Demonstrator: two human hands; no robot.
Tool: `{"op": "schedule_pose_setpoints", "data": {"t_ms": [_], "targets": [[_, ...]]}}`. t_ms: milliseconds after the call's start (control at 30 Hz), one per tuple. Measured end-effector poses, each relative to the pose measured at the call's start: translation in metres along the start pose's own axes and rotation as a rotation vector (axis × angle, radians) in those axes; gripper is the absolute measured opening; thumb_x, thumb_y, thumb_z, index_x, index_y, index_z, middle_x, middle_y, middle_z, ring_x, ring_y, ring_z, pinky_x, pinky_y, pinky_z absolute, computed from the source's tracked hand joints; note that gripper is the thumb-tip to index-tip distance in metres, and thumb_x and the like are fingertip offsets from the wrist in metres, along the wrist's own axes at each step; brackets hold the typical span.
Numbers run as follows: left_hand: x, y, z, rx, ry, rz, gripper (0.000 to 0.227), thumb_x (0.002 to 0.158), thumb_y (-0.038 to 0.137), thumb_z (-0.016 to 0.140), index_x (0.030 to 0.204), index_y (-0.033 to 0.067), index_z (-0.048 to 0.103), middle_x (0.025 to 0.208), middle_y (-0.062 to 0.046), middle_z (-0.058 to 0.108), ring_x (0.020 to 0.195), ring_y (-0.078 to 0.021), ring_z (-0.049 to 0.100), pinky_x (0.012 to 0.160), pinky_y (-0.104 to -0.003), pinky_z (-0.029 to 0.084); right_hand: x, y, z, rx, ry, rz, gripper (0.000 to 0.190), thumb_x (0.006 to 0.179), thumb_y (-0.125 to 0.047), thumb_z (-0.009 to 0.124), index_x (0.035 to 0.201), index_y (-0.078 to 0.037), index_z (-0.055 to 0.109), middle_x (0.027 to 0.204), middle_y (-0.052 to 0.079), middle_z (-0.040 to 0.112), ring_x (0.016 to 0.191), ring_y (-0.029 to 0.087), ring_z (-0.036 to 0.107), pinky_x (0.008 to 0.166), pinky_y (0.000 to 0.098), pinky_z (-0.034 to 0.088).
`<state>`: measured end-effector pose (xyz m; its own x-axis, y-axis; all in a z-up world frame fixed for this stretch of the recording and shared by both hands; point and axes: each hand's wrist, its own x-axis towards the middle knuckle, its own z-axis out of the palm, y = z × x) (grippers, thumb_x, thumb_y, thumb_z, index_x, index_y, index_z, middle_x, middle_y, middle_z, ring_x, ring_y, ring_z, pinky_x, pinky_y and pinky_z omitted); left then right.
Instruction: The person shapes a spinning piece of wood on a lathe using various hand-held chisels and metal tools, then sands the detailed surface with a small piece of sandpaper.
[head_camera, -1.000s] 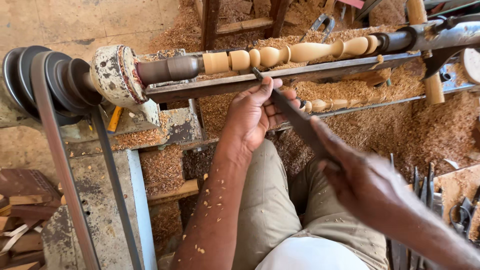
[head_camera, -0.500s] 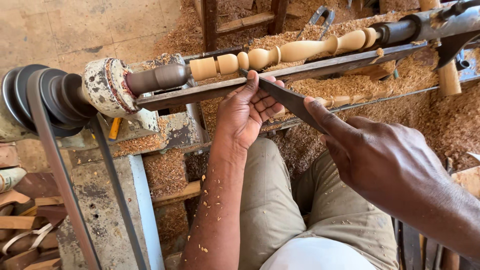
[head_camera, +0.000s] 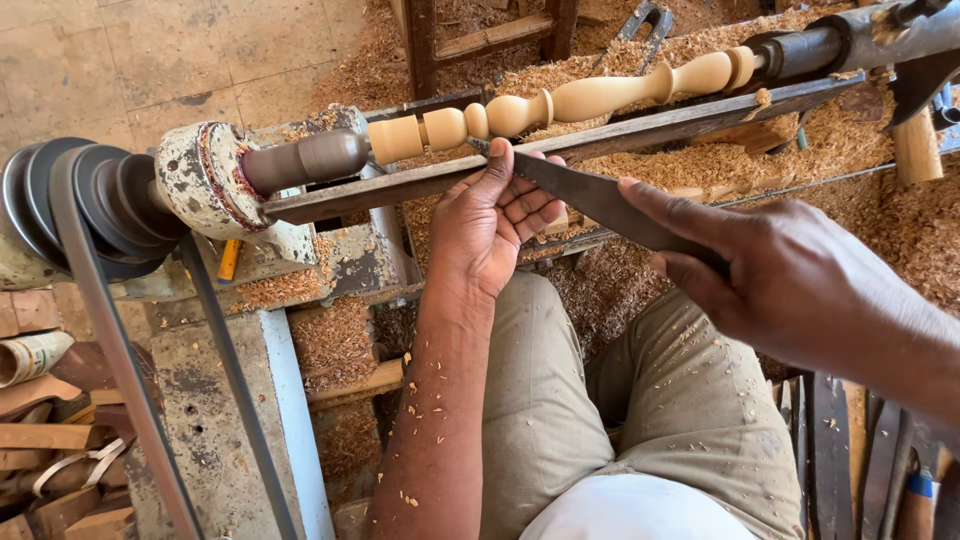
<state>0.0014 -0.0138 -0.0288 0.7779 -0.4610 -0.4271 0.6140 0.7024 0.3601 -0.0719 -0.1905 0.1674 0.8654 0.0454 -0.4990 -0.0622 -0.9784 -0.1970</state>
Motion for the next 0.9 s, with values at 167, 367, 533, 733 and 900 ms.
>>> {"op": "schedule_pose_setpoints", "data": {"t_ms": [167, 367, 533, 733, 900], "targets": [[-0.001, 0.0, 0.003, 0.079, 0.068, 0.02, 0.035, 0.097, 0.033, 0.07, 0.1, -0.0017, 0.07, 0.098, -0.023, 0.078, 0.078, -0.0252, 0.077, 0.071, -0.041, 0.067, 0.006, 0.01, 0.004, 0.011, -0.272, 0.327, 0.071, 0.1, -0.037, 0.062, 0.162, -0.042, 0.027, 0.066, 0.011, 0.075, 0.044, 0.016, 0.065, 0.054, 0.0353, 0.057], [-0.005, 0.002, 0.004, 0.214, 0.129, 0.069, 0.037, 0.095, 0.035, 0.07, 0.098, -0.0014, 0.071, 0.092, -0.021, 0.079, 0.073, -0.023, 0.078, 0.064, -0.036, 0.066, 0.003, 0.023, 0.039, 0.48, -0.143, 0.124, 0.071, 0.092, -0.043, 0.063, 0.159, -0.039, 0.037, 0.082, 0.001, 0.081, 0.048, 0.006, 0.067, 0.056, 0.0274, 0.061], [-0.009, 0.006, 0.007, 0.34, 0.195, 0.103, 0.034, 0.095, 0.034, 0.071, 0.098, -0.0004, 0.074, 0.086, -0.019, 0.079, 0.065, -0.0199, 0.075, 0.057, -0.032, 0.064, -0.006, 0.014, 0.055, 0.574, -0.244, 0.38, 0.067, 0.098, -0.036, 0.067, 0.158, -0.041, 0.037, 0.069, 0.017, 0.064, 0.048, 0.015, 0.039, 0.05, 0.0343, 0.04], [-0.02, 0.016, 0.008, 0.522, 0.263, 0.141, 0.031, 0.093, 0.032, 0.071, 0.098, 0.0017, 0.077, 0.078, -0.015, 0.079, 0.057, -0.0153, 0.073, 0.05, -0.028, 0.061, -0.019, -0.012, 0.087, 0.833, -0.085, 0.349, 0.078, 0.088, -0.031, 0.069, 0.16, -0.036, 0.04, 0.08, -0.007, 0.078, 0.054, 0.003, 0.054, 0.05, 0.0211, 0.048], [-0.04, 0.033, 0.014, 0.786, 0.351, 0.171, 0.033, 0.094, 0.031, 0.072, 0.095, -0.0009, 0.078, 0.065, -0.007, 0.071, 0.046, -0.0151, 0.062, 0.039, -0.029, 0.051, -0.031, -0.04, 0.132, 1.061, -0.042, 0.296, 0.072, 0.096, -0.023, 0.067, 0.162, -0.026, 0.037, 0.082, 0.011, 0.081, 0.056, 0.013, 0.048, 0.051, 0.0291, 0.041]]}}
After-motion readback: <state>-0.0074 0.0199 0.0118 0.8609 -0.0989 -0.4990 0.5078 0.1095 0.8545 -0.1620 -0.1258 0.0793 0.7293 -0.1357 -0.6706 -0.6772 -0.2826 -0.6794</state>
